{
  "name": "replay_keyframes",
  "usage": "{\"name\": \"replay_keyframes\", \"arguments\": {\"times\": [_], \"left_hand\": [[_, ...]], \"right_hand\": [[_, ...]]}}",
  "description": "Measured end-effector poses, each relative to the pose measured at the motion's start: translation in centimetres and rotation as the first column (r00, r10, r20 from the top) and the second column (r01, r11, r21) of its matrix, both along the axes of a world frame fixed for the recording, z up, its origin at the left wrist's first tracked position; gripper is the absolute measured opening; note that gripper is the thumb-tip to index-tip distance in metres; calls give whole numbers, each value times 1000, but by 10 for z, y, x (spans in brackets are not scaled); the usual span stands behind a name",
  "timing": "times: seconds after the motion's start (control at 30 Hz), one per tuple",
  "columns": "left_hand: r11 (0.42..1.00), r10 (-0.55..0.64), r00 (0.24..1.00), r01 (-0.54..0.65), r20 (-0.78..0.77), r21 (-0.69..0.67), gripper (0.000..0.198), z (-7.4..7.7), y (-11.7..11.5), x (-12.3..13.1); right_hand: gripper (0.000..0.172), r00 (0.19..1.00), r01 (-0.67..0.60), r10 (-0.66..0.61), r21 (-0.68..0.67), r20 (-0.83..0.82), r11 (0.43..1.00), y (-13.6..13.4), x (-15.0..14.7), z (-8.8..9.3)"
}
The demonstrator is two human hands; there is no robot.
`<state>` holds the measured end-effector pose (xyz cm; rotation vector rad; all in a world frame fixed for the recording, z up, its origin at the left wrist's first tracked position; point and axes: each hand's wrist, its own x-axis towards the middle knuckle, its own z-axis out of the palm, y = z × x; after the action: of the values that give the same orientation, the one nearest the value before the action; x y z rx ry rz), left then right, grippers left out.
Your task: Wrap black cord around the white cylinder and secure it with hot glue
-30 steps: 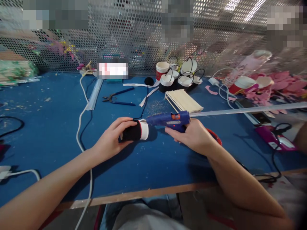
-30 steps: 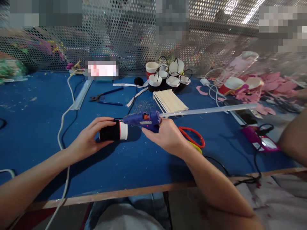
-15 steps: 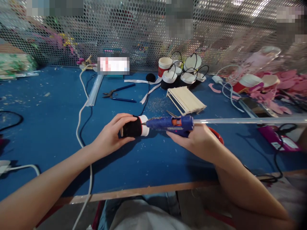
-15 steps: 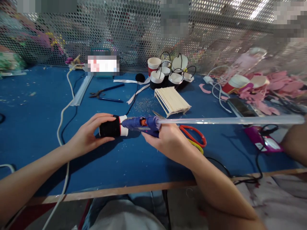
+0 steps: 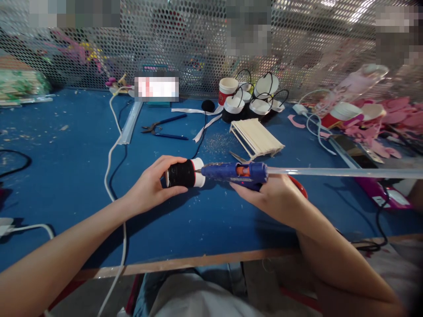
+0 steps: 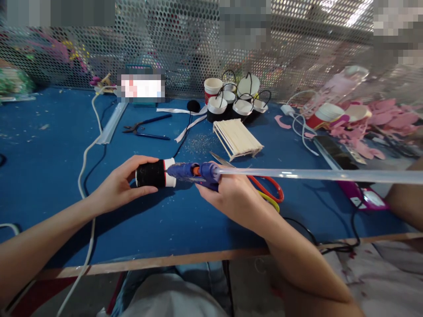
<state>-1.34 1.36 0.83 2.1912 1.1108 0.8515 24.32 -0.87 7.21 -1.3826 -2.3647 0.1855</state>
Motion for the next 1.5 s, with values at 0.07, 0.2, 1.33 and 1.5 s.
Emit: {"name": "replay_keyframes", "arguments": {"times": [0.07, 0.2, 1.33, 1.5], "left_hand": [[998, -31, 999, 32, -17, 50, 51, 2, -1, 1], [990, -58, 994, 69, -89, 125, 47, 5, -4, 3], [986, -87, 989, 102, -117, 131, 43, 6, -6, 3], [987, -79, 989, 94, -122, 127, 44, 7, -6, 4]], "right_hand": [[12, 999, 37, -39, -44, -30, 998, 1, -1, 1], [12, 994, 79, -85, -87, -70, 993, 3, 0, 0], [16, 999, 1, -4, -75, -33, 997, 5, 14, -2], [17, 995, 29, -35, -65, -93, 997, 2, 17, -7]]}}
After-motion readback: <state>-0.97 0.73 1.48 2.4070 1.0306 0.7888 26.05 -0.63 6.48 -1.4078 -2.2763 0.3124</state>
